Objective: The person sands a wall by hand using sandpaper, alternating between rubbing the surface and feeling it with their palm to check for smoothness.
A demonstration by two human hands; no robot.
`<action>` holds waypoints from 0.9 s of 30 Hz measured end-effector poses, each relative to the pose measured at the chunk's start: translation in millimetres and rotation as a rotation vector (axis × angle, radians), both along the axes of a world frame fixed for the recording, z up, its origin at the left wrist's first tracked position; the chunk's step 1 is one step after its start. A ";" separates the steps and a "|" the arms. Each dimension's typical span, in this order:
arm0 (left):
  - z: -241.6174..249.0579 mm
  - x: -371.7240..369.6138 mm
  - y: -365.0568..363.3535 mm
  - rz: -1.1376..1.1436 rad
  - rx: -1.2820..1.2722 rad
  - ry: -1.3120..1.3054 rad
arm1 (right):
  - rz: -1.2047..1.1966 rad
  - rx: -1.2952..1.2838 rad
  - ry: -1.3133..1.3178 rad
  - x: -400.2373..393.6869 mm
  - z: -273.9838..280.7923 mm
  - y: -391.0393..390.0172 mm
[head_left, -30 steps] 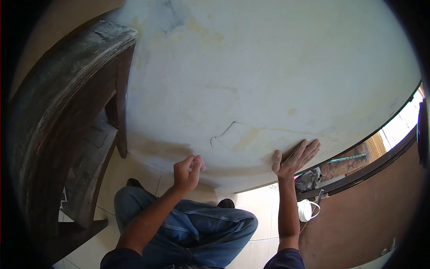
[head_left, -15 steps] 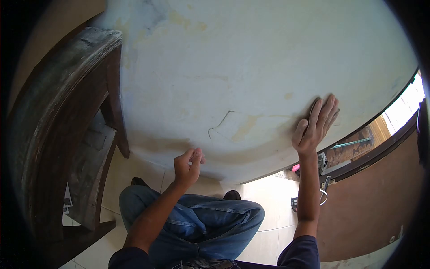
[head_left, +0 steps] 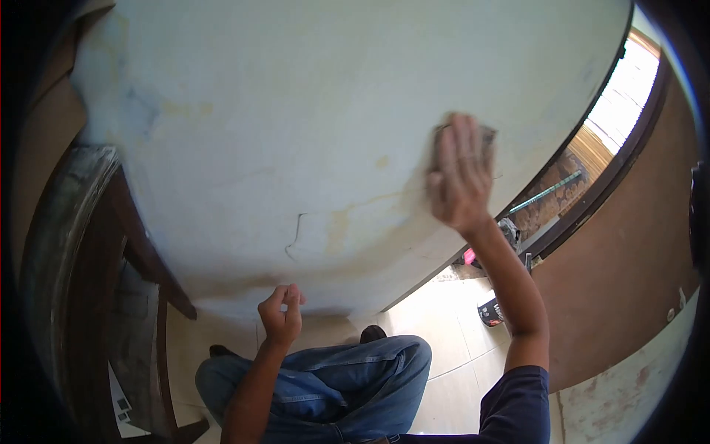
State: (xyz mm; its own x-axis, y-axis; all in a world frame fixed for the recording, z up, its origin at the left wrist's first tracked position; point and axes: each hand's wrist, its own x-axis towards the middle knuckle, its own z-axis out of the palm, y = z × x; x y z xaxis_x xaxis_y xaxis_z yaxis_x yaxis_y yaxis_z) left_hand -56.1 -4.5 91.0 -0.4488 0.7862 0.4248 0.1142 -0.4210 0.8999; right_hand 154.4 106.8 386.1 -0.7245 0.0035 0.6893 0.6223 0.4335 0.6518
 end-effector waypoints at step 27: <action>-3.7 0.7 9.4 0.091 0.054 0.250 | 0.098 -0.132 -0.161 -2.0 2.1 -8.0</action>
